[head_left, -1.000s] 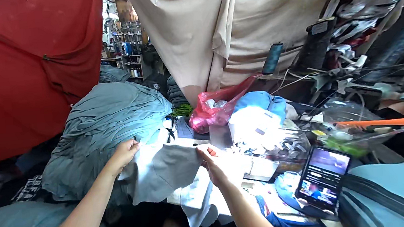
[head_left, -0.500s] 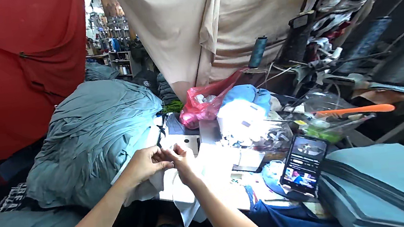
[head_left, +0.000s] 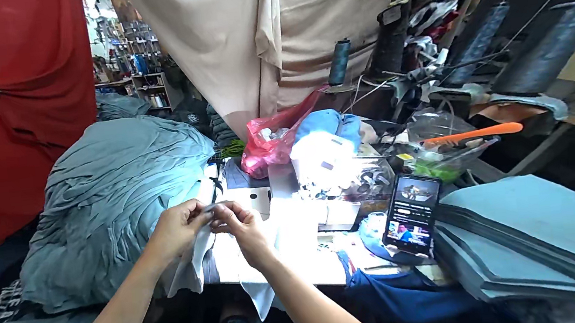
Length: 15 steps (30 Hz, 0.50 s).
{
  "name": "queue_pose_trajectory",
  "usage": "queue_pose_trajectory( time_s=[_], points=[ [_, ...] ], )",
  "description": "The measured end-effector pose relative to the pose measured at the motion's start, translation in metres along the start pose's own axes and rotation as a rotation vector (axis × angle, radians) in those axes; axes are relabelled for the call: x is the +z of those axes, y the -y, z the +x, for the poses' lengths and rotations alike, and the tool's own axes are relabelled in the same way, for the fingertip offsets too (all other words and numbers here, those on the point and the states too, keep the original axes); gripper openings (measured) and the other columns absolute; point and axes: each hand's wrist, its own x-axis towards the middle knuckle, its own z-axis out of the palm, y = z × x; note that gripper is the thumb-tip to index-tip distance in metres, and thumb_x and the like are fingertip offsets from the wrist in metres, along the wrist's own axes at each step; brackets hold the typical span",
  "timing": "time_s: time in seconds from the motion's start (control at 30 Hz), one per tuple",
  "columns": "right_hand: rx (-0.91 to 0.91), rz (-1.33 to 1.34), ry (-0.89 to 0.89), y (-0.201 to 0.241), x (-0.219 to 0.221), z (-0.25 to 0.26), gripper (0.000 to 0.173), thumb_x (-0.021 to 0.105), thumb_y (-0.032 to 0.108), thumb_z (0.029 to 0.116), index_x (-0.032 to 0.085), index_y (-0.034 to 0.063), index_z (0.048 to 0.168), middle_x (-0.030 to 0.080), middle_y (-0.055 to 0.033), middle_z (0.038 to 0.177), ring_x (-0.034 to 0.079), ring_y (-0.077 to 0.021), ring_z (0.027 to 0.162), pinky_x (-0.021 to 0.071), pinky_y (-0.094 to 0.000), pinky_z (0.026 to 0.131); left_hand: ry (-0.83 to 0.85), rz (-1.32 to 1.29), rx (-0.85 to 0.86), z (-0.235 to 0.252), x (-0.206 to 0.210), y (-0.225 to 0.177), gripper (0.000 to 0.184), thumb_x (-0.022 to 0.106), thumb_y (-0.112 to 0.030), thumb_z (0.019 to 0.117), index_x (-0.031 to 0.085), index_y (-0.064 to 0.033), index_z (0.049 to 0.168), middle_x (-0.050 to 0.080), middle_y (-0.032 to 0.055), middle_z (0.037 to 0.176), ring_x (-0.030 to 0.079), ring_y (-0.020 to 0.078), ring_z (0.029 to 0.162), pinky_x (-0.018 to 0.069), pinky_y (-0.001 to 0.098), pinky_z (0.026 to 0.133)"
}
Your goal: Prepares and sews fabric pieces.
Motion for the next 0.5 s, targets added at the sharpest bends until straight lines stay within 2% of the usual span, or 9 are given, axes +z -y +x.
queue_pose_trajectory(
  time_s=[0.07, 0.1, 0.17, 0.27, 0.33, 0.43, 0.5],
  points=[
    [-0.004, -0.066, 0.015, -0.001, -0.006, -0.001, 0.025, 0.053, 0.014, 0.1062, 0.063, 0.0010, 0.126, 0.069, -0.0064, 0.106, 0.068, -0.0107, 0.089, 0.0583, -0.0307, 0.084, 0.043, -0.098, -0.099, 0.006, -0.006, 0.003, 0.009, 0.068, -0.010, 0.0981, 0.071, -0.0016, 0.098, 0.071, 0.0051, 0.082, 0.067, 0.0099, 0.071, 0.0590, 0.0307, 0.070],
    [-0.005, -0.088, 0.009, -0.003, -0.008, -0.001, 0.024, 0.056, 0.010, 0.1043, 0.064, -0.0010, 0.124, 0.069, -0.0076, 0.106, 0.068, -0.0113, 0.090, 0.0582, -0.0310, 0.085, 0.059, -0.134, -0.128, 0.007, -0.008, 0.004, 0.010, 0.069, -0.010, 0.0976, 0.071, -0.0002, 0.095, 0.070, 0.0057, 0.081, 0.068, 0.0102, 0.070, 0.0597, 0.0302, 0.069],
    [-0.005, -0.092, -0.019, -0.009, -0.011, -0.001, 0.016, 0.061, 0.003, 0.1002, 0.068, -0.0032, 0.112, 0.071, -0.0071, 0.097, 0.069, -0.0101, 0.086, 0.0585, -0.0287, 0.084, 0.060, -0.135, -0.134, 0.008, -0.009, 0.006, 0.011, 0.073, -0.010, 0.0946, 0.070, -0.0004, 0.089, 0.069, 0.0050, 0.076, 0.066, 0.0093, 0.067, 0.0576, 0.0283, 0.067],
    [0.006, -0.070, -0.064, -0.011, -0.011, -0.001, 0.010, 0.064, 0.002, 0.0982, 0.072, -0.0034, 0.100, 0.073, -0.0057, 0.087, 0.069, -0.0083, 0.079, 0.0592, -0.0257, 0.081, 0.035, -0.049, -0.106, 0.005, -0.004, 0.002, 0.013, 0.079, -0.012, 0.0896, 0.070, -0.0030, 0.086, 0.067, 0.0042, 0.073, 0.063, 0.0109, 0.066, 0.0544, 0.0314, 0.067],
    [0.062, -0.044, -0.081, -0.005, -0.007, -0.002, 0.010, 0.066, 0.006, 0.0981, 0.073, -0.0015, 0.097, 0.073, -0.0044, 0.085, 0.070, -0.0084, 0.076, 0.0596, -0.0256, 0.078, -0.005, 0.038, -0.083, 0.002, 0.001, -0.005, 0.017, 0.084, -0.013, 0.0849, 0.070, -0.0050, 0.084, 0.066, 0.0034, 0.071, 0.062, 0.0115, 0.065, 0.0531, 0.0329, 0.064],
    [0.172, 0.037, -0.086, 0.004, 0.000, -0.001, 0.008, 0.067, 0.005, 0.0978, 0.071, -0.0023, 0.097, 0.070, -0.0053, 0.084, 0.068, -0.0102, 0.074, 0.0597, -0.0274, 0.075, -0.027, 0.137, 0.010, -0.002, 0.007, -0.011, 0.026, 0.087, -0.011, 0.0789, 0.063, -0.0057, 0.075, 0.059, 0.0041, 0.066, 0.057, 0.0144, 0.061, 0.0479, 0.0360, 0.059],
    [0.222, 0.145, -0.125, 0.005, 0.001, 0.000, 0.007, 0.062, 0.002, 0.0998, 0.067, -0.0017, 0.096, 0.068, -0.0047, 0.082, 0.066, -0.0105, 0.071, 0.0592, -0.0276, 0.073, 0.032, 0.091, 0.035, -0.001, 0.001, -0.012, 0.024, 0.086, -0.013, 0.0813, 0.065, -0.0054, 0.074, 0.059, 0.0023, 0.064, 0.056, 0.0115, 0.059, 0.0478, 0.0326, 0.059]
  ],
)
